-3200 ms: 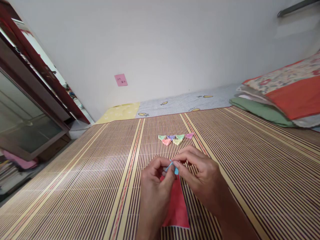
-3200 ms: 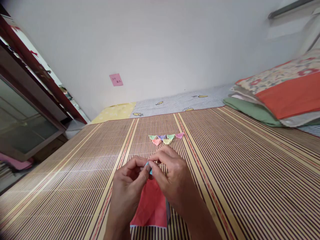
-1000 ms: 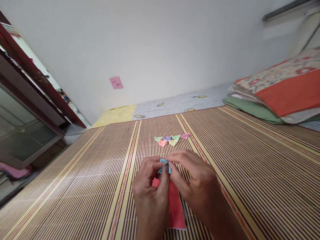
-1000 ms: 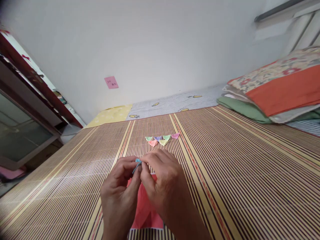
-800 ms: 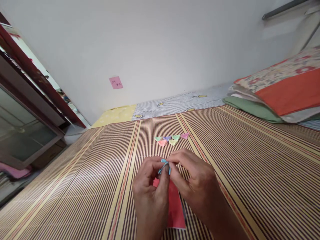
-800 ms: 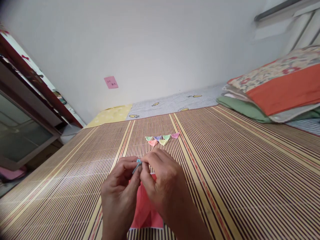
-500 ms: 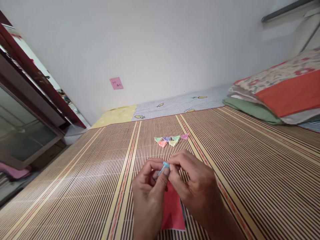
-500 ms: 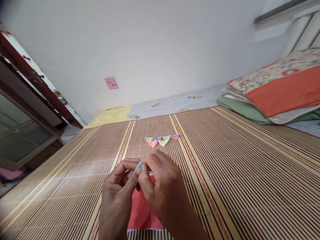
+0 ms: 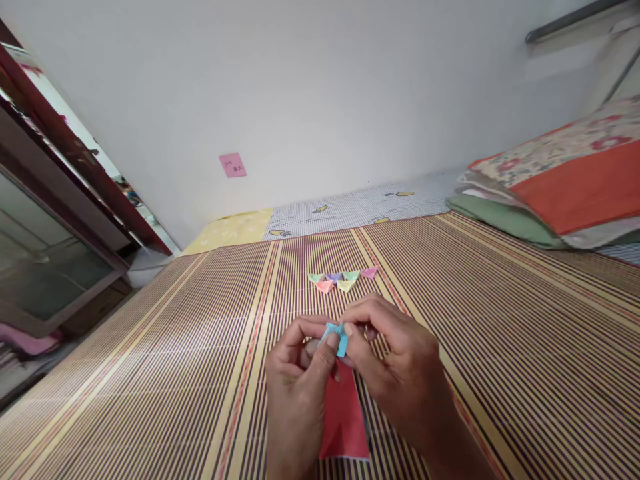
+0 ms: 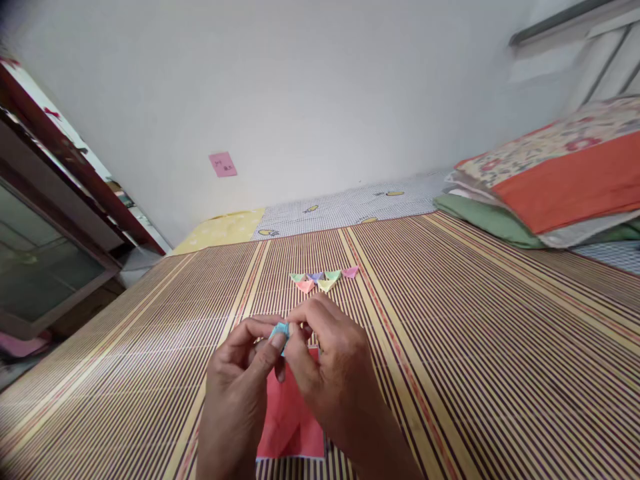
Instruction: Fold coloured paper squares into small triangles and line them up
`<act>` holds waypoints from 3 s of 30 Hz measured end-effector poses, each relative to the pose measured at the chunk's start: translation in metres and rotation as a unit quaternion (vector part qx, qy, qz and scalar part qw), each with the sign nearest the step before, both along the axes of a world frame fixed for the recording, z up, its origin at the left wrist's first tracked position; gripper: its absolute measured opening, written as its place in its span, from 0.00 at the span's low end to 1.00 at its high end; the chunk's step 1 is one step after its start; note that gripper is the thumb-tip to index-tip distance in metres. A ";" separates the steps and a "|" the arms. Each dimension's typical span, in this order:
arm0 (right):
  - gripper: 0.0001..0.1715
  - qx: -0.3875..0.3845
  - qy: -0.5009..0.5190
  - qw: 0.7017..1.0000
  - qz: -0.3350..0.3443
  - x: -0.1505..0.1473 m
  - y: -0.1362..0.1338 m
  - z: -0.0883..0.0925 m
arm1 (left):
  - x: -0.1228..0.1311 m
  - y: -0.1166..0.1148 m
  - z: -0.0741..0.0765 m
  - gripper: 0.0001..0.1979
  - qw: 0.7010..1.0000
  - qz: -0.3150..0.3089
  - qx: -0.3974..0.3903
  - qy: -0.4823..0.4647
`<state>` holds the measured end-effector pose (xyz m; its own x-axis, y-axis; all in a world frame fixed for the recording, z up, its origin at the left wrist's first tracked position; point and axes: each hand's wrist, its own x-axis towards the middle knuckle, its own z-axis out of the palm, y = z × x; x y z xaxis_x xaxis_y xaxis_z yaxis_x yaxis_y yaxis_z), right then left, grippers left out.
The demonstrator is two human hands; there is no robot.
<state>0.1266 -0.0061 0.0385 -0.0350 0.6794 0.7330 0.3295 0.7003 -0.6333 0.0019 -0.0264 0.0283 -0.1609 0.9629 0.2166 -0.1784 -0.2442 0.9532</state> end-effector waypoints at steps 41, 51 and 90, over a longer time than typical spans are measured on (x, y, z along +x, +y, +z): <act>0.10 0.007 0.012 0.999 -0.052 0.000 0.005 -0.002 | 0.013 -0.002 -0.010 0.04 0.954 0.196 0.133 0.185; 0.10 0.041 -0.040 0.998 -0.029 0.005 0.002 0.001 | 0.012 -0.004 -0.004 0.02 0.970 0.161 0.094 0.156; 0.10 0.045 -0.104 0.993 -0.022 0.011 0.001 0.000 | 0.011 -0.001 -0.006 0.01 0.983 0.080 0.021 0.165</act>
<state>0.1378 -0.0047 0.0384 -0.1635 0.6153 0.7712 0.4789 0.7329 -0.4832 0.0126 -0.0277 0.0227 -0.2231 0.9205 0.3209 0.1833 -0.2837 0.9412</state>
